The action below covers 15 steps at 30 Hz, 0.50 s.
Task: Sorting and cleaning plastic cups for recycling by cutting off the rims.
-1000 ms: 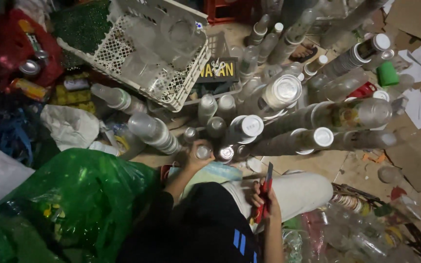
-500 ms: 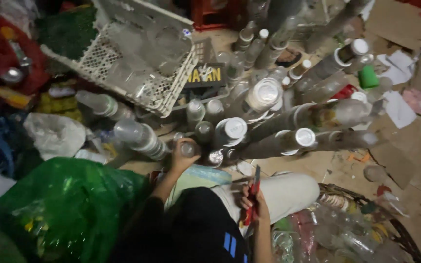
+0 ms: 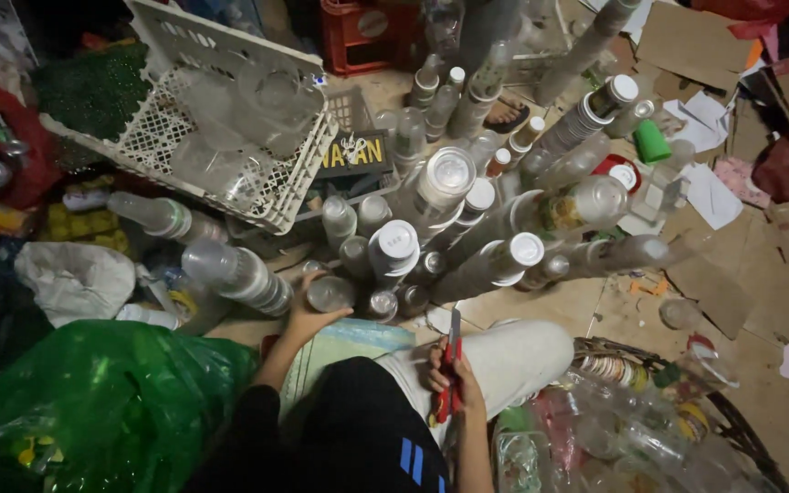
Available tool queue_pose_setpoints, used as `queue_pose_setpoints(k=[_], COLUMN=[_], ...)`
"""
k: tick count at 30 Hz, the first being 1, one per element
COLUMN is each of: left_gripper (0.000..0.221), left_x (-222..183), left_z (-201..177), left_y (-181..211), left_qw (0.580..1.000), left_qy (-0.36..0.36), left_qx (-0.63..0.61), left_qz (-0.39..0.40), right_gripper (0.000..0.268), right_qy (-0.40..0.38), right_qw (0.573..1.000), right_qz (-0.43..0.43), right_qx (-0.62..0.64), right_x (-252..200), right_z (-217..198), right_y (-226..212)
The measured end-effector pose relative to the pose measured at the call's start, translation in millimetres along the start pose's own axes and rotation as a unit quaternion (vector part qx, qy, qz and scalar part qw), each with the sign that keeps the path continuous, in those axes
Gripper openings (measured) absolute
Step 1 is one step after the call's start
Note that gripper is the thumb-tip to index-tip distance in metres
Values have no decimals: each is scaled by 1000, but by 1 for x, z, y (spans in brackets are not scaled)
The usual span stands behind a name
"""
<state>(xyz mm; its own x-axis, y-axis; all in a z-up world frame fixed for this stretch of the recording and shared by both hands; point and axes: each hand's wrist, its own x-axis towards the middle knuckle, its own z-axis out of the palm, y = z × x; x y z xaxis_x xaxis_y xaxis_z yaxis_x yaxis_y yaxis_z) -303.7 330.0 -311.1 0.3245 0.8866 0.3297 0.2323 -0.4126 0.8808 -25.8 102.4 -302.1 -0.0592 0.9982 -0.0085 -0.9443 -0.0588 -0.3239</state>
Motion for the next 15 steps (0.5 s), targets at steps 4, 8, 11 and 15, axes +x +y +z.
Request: queue_pose_setpoints(k=[4,8,11,15], left_gripper=[92,90,83,66], left_x=[0,-5,-5,-13], left_z=[1,6,9,13], left_y=[13,4,8,-6], left_qw=[998,994,982,942], left_qy=[-14,31,37,26], left_qx=[-24,-14,8,-34], left_qz=[-60,-107,-186,-333], right_gripper=[47,48,46,45], right_qy=[-20,-1,-2,-20], right_qw=[1000,1000,1000,1000], right_qz=[-15,-5,-5,-4], right_qx=[-2,-16,-12,-7], right_x=[1,0,4,5], right_z=[-2,-3,2,-5], right_y=[3,2,-1,2])
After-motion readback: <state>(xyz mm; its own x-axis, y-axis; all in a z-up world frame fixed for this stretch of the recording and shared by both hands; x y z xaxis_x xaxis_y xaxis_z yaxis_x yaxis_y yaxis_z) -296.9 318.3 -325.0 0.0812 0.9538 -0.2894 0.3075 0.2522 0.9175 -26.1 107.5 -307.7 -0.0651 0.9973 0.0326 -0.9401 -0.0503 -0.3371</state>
